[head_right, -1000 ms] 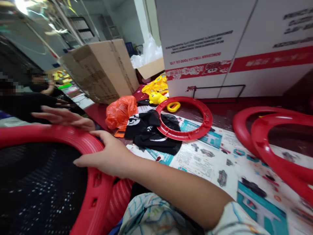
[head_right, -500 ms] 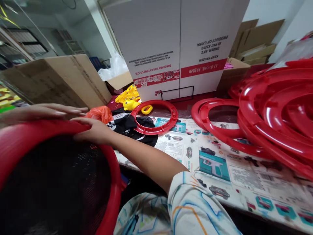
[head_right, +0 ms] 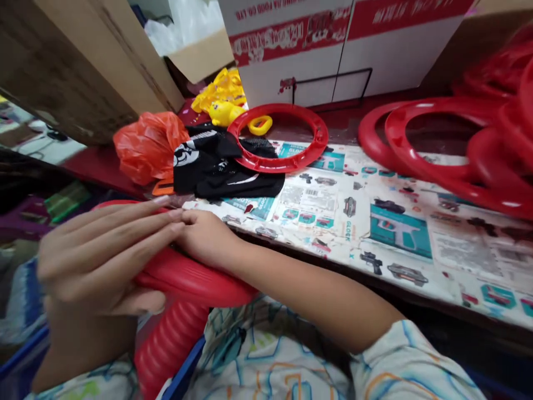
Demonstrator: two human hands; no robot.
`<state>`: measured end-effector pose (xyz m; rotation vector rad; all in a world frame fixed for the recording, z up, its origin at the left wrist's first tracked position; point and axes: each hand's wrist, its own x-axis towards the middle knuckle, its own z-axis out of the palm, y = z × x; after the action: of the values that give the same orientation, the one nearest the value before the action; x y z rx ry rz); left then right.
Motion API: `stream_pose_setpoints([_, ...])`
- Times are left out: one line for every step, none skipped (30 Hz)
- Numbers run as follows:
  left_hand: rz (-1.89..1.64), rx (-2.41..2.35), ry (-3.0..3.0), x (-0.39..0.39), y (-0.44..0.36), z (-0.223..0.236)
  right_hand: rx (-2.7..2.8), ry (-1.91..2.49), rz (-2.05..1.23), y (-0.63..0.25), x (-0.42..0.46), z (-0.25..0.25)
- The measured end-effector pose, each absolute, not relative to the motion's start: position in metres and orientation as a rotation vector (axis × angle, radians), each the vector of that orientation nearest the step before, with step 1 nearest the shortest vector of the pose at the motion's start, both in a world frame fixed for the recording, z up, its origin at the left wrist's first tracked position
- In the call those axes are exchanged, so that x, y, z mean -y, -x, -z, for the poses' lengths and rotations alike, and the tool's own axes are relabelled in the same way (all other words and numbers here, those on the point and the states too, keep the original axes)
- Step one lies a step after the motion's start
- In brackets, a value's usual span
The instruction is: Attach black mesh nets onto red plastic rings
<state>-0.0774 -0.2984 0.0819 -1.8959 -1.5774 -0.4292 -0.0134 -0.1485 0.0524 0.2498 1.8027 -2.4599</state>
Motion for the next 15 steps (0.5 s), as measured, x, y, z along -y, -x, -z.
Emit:
stream_pose_setpoints([0.428, 1.596, 1.889, 0.299, 0.081, -0.082, -1.810, -0.217, 2.496, 0.005, 0.145, -0.053])
stream_pose_setpoints([0.425, 1.619, 1.890, 0.299, 0.085, -0.082, -1.860, -0.144, 2.515, -0.004, 0.141, -0.055])
stream_pose_setpoints([0.422, 1.643, 1.899, 0.298, 0.089, -0.083, -1.958, -0.038, 2.488, -0.011, 0.135, -0.059])
stream_pose_setpoints([0.418, 1.663, 1.911, 0.296, 0.092, -0.084, -2.069, 0.065, 2.405, -0.017, 0.129, -0.065])
stream_pose_setpoints([0.416, 1.675, 1.921, 0.294, 0.094, -0.086, -2.202, 0.160, 2.285, -0.021, 0.124, -0.070])
stream_pose_setpoints([0.414, 1.678, 1.931, 0.291, 0.096, -0.088, -2.339, 0.227, 2.156, -0.025, 0.119, -0.075])
stream_pose_setpoints([0.407, 1.673, 1.938, 0.288, 0.097, -0.089, -2.462, 0.270, 2.031, -0.027, 0.114, -0.080])
stream_pose_setpoints([0.391, 1.672, 1.942, 0.284, 0.098, -0.091, -2.570, 0.301, 1.919, -0.028, 0.111, -0.084])
stream_pose_setpoints([0.368, 1.674, 1.944, 0.281, 0.097, -0.092, -2.655, 0.325, 1.828, -0.028, 0.108, -0.087])
stream_pose_setpoints([0.340, 1.677, 1.942, 0.279, 0.097, -0.094, -2.714, 0.350, 1.754, -0.028, 0.106, -0.090])
stream_pose_setpoints([0.315, 1.680, 1.938, 0.276, 0.097, -0.095, -2.749, 0.373, 1.689, -0.027, 0.105, -0.092])
stream_pose_setpoints([0.293, 1.683, 1.936, 0.275, 0.096, -0.096, -2.772, 0.388, 1.623, -0.027, 0.104, -0.096])
stream_pose_setpoints([0.278, 1.682, 1.939, 0.273, 0.096, -0.097, -2.787, 0.389, 1.550, -0.026, 0.103, -0.099])
stream_pose_setpoints([0.274, 1.672, 1.947, 0.272, 0.095, -0.097, -2.795, 0.373, 1.469, -0.025, 0.103, -0.104])
stream_pose_setpoints([0.279, 1.662, 1.954, 0.271, 0.095, -0.097, -2.793, 0.341, 1.382, -0.024, 0.102, -0.109])
